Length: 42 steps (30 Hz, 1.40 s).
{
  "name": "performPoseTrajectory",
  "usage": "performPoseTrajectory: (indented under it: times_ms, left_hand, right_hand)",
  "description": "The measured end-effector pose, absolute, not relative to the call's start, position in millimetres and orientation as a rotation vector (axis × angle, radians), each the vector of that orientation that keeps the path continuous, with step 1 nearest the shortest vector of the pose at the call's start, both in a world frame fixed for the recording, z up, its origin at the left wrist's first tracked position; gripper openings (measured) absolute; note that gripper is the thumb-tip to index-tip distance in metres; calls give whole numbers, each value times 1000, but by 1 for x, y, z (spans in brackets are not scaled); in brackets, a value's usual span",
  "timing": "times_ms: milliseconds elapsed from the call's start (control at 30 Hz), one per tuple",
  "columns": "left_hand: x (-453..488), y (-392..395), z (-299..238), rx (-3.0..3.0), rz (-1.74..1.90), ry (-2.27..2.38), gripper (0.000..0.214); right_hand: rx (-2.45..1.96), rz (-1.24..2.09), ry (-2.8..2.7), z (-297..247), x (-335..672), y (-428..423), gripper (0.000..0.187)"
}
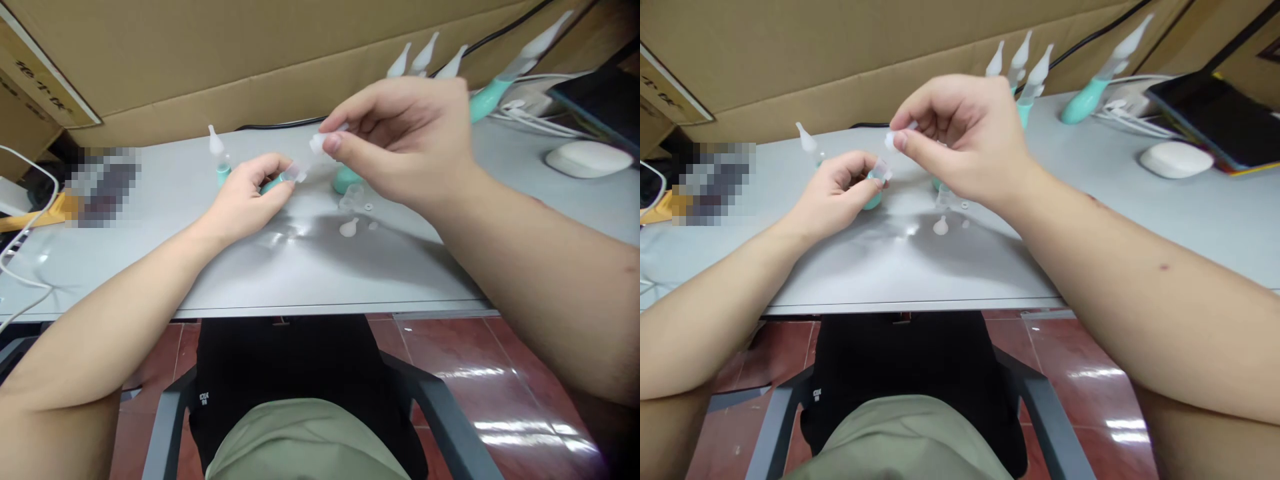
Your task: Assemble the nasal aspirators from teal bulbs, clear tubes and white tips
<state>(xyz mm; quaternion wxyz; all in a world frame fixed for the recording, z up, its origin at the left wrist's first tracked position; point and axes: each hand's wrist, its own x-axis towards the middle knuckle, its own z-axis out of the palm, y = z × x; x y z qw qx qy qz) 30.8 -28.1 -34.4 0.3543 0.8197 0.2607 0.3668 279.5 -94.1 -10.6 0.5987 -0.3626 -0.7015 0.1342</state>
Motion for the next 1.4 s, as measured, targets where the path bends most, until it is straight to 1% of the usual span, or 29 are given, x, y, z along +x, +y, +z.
performPoseTrajectory:
  times_ms: [100, 300, 433, 500, 600, 733, 867, 933, 1033, 1100, 1200, 1400]
  left_hand:
    - [31, -29, -35, 2150, 935, 693, 14]
    - [29, -27, -39, 2204, 961, 596, 10]
    - [29, -25, -43, 2285, 1014, 496, 21]
    - [29, -26, -44, 2327, 1024, 484, 21]
    - [27, -29, -43, 2391, 1004, 538, 19]
    - [25, -34, -38, 2581, 914, 701, 20]
    - [26, -38, -33, 2754, 763, 888, 18]
    - [27, -41, -30, 2811, 684, 948, 18]
    - [27, -46, -25, 2889, 589, 988, 22]
    - [27, -50, -22, 2917, 542, 1009, 23]
    - [27, -53, -20, 2943, 503, 1037, 22]
    - [30, -56, -19, 2932, 491, 1080, 21]
  right_hand:
    - [-938, 379, -1705, -15, 283, -88, 26]
    - [-976, 405, -1733, -16, 284, -91, 28]
    - [-952, 462, -1719, -14, 284, -92, 28]
    - [-940, 518, -1728, -13, 285, -91, 25]
    - [-937, 607, -1750, -13, 290, -88, 22]
    - [-928, 643, -1834, -13, 298, -84, 26]
    - [-942, 578, -1899, -14, 301, -82, 19]
    - [-973, 557, -1913, -12, 300, -85, 21]
    - [-1115, 588, -1917, -5, 295, -93, 29]
    - [-1171, 590, -1933, -1, 293, -99, 28]
    - [-1203, 558, -1963, 3, 290, -103, 24]
    - [-1247, 509, -1997, 8, 287, -108, 25]
